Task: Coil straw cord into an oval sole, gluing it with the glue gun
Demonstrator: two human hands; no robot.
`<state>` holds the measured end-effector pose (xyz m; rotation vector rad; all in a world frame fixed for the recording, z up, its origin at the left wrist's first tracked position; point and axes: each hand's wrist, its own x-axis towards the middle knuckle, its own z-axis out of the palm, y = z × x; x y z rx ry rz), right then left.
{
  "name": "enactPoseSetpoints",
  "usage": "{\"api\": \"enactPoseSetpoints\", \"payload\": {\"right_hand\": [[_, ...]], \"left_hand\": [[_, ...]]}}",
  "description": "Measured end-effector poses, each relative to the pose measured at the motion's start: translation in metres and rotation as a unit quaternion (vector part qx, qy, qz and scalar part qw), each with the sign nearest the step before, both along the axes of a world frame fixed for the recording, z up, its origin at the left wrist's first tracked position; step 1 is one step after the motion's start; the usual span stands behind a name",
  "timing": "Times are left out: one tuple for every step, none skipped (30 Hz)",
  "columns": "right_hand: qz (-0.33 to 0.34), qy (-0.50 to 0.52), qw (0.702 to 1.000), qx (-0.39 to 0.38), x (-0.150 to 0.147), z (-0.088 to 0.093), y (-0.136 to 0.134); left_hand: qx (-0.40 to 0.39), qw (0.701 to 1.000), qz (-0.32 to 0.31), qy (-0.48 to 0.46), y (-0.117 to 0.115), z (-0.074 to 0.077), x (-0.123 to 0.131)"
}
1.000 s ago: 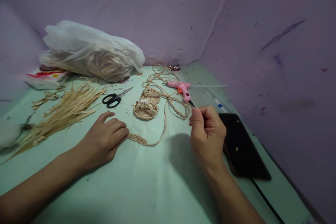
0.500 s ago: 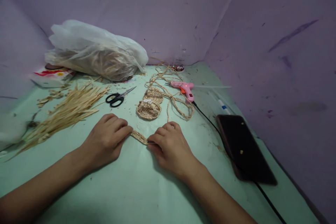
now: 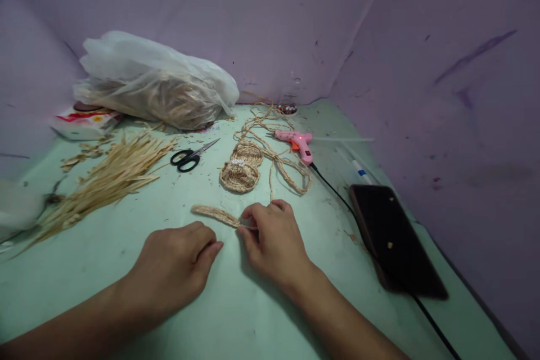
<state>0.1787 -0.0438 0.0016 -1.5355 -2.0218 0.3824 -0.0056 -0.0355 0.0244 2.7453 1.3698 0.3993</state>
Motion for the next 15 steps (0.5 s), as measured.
{"api": "enactPoseSetpoints", "payload": {"right_hand": [[-0.003,-0.001,1.000,-0.009,0.0002,-0.0006,0.0002],[-0.001,-0.005,1.000,-0.015,0.0003,-0.0010,0.0005],[0.006,-0.011,1.000,-0.018,0.0004,-0.0013,0.0007],[0.015,-0.018,1.000,-0.018,0.0005,-0.0013,0.0008],[0.023,-0.023,0.999,-0.017,0.0005,-0.0012,0.0009],[0.027,-0.026,0.999,-0.013,0.0004,-0.0010,0.0008],[0.030,-0.026,0.999,-0.008,0.0002,-0.0006,0.0007],[0.032,-0.024,0.999,-0.005,0.0000,-0.0001,0.0005],[0.034,-0.021,0.999,-0.002,-0.0005,0.0005,0.0002],[0.038,-0.020,0.999,-0.002,-0.0010,0.0013,-0.0003],[0.043,-0.020,0.999,-0.004,-0.0017,0.0021,-0.0009],[0.049,-0.020,0.999,-0.007,-0.0024,0.0028,-0.0016],[0.054,-0.020,0.998,-0.009,-0.0033,0.0035,-0.0025],[0.059,-0.018,0.998,-0.011,-0.0042,0.0041,-0.0033],[0.065,-0.014,0.998,-0.011,-0.0051,0.0045,-0.0042]], "left_hand": [[-0.025,1.000,0.002,0.013,-0.0003,-0.0013,0.0007],[-0.041,0.999,0.005,0.023,-0.0005,-0.0027,0.0013],[-0.049,0.998,0.008,0.027,-0.0003,-0.0041,0.0018],[-0.053,0.998,0.012,0.027,0.0000,-0.0053,0.0022],[-0.058,0.998,0.017,0.025,0.0005,-0.0063,0.0025],[-0.063,0.998,0.021,0.019,0.0011,-0.0071,0.0027],[-0.069,0.997,0.027,0.013,0.0020,-0.0075,0.0029],[-0.075,0.997,0.033,0.007,0.0029,-0.0077,0.0031],[-0.081,0.996,0.039,0.000,0.0040,-0.0077,0.0032],[-0.086,0.995,0.042,-0.007,0.0050,-0.0076,0.0033],[-0.089,0.995,0.044,-0.014,0.0060,-0.0075,0.0034],[-0.092,0.994,0.046,-0.021,0.0069,-0.0074,0.0034],[-0.095,0.994,0.047,-0.028,0.0076,-0.0075,0.0033],[-0.097,0.994,0.048,-0.035,0.0080,-0.0076,0.0031],[-0.098,0.993,0.047,-0.041,0.0083,-0.0077,0.0027]]}}
